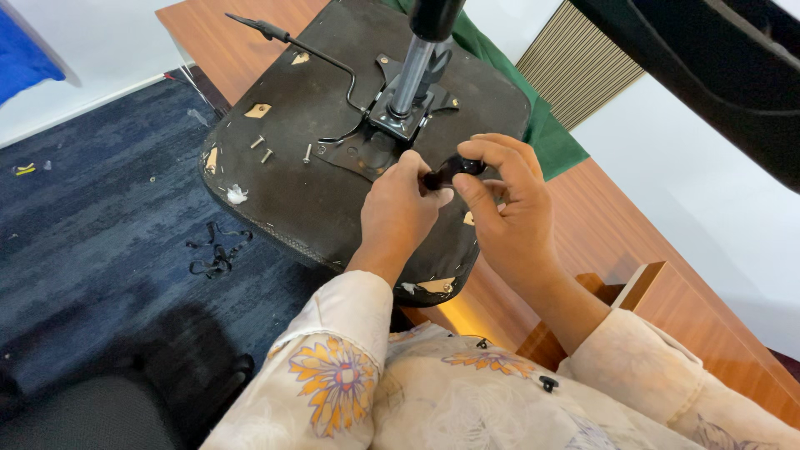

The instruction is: The person uses a screwdriver to tighten screws into the underside of an overturned chair base. They repeatedly insert and turn the screwdriver to secure the screws to the metal plate.

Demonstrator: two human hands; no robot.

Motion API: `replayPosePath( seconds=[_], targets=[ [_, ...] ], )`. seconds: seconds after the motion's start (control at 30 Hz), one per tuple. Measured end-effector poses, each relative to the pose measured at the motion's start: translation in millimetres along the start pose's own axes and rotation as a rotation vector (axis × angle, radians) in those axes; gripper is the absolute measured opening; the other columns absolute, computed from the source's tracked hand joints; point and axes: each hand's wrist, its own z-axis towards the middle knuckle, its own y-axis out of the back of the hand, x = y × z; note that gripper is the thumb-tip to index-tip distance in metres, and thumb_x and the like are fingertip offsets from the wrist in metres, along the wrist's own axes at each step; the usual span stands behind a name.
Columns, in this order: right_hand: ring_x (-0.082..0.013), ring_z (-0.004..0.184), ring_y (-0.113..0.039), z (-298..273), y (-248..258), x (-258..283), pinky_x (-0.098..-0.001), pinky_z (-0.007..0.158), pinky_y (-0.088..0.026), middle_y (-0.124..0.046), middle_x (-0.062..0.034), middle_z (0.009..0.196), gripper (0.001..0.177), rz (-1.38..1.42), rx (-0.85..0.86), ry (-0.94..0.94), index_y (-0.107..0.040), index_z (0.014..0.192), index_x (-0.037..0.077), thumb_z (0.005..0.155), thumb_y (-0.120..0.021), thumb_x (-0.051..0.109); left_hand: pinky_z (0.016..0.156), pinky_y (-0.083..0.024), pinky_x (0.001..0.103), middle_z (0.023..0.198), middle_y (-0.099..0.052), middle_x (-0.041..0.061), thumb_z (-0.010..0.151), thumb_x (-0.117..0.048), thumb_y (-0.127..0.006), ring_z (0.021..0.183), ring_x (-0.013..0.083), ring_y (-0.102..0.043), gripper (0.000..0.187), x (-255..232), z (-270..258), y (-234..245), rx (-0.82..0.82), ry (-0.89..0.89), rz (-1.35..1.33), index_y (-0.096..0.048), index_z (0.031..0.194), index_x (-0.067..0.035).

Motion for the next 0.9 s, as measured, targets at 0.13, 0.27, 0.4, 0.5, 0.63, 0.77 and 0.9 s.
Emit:
replayPosePath(
  seconds=[0.13,0.27,0.4,0.5,0.63,0.77,0.9],
  targets=[
    [-0.0118,0.112,-0.065,1.3,0.1,4.6,-0.0254,0.09,-0.057,-0.062,-0.006,0.134,0.027,-0.034,0.021,0.022,-0.066,0.127,0.007,0.101,-0.066,-0.001,0.079,-0.054,0.045,0.096,-0.069,0.006,0.079,-0.024,-0.081,0.093,0.0303,-0.07,0.033,6.5,-1.7,-6.4,-0.042,-0.079,-0.057,-0.062,0.104,-0.014],
    [-0.0102,0.107,-0.066,-1.1,0.3,8.2,-0.0246,0.089,-0.055,-0.065,-0.0045,0.135,0.034,0.019,0.031,-0.094,-0.062,0.133,0.01,0.101,-0.062,-0.001,0.082,-0.053,0.047,0.102,-0.068,0.008,0.087,-0.017,-0.072,0.097,0.033,-0.068,0.023,14.7,1.1,-14.6,-0.042,-0.151,-0.022,-0.066,0.109,-0.019],
    [-0.0095,0.098,-0.065,0.2,-1.9,9.1,-0.0246,0.078,-0.055,-0.066,-0.0024,0.13,0.033,0.064,0.037,-0.184,-0.063,0.13,0.012,0.098,-0.066,0.004,0.083,-0.052,0.048,0.102,-0.07,0.007,0.09,-0.019,-0.071,0.101,0.0343,-0.067,0.016,15.6,6.9,-12.4,-0.018,-0.114,0.061,-0.066,0.105,-0.018],
    [-0.0169,0.117,-0.062,1.0,-1.5,9.8,-0.0278,0.089,-0.055,-0.059,-0.0093,0.134,0.035,-0.071,0.059,0.104,-0.066,0.131,0.008,0.097,-0.071,0.002,0.082,-0.053,0.048,0.102,-0.07,0.005,0.086,-0.022,-0.073,0.101,0.033,-0.067,0.018,12.5,5.4,-8.1,0.019,-0.012,0.07,-0.065,0.102,-0.018],
    [-0.0198,0.107,-0.063,1.9,-0.4,10.8,-0.0286,0.085,-0.054,-0.062,-0.0103,0.124,0.032,-0.186,0.033,0.134,-0.07,0.122,0.008,0.092,-0.08,0.008,0.081,-0.053,0.048,0.104,-0.069,0.005,0.085,-0.021,-0.073,0.101,0.0327,-0.068,0.02,7.0,2.8,-6.8,0.027,0.003,0.094,-0.065,0.104,-0.019],
    [-0.0141,0.099,-0.068,6.9,2.0,10.1,-0.0266,0.08,-0.057,-0.067,-0.0061,0.131,0.025,-0.128,0.062,0.03,-0.07,0.122,0.01,0.098,-0.07,0.005,0.084,-0.053,0.048,0.104,-0.069,0.008,0.086,-0.022,-0.072,0.1,0.0332,-0.068,0.028,5.9,1.0,-12.1,0.003,-0.084,0.007,-0.062,0.112,-0.018],
    [-0.0141,0.088,-0.062,12.8,2.2,10.4,-0.0281,0.084,-0.054,-0.07,-0.0055,0.14,0.029,-0.189,0.052,0.026,-0.067,0.129,0.006,0.101,-0.063,0.002,0.087,-0.053,0.048,0.109,-0.071,0.01,0.092,-0.022,-0.067,0.103,0.0344,-0.069,0.031,5.3,2.1,-18.0,-0.007,-0.105,-0.058,-0.061,0.122,-0.019]
  ],
)
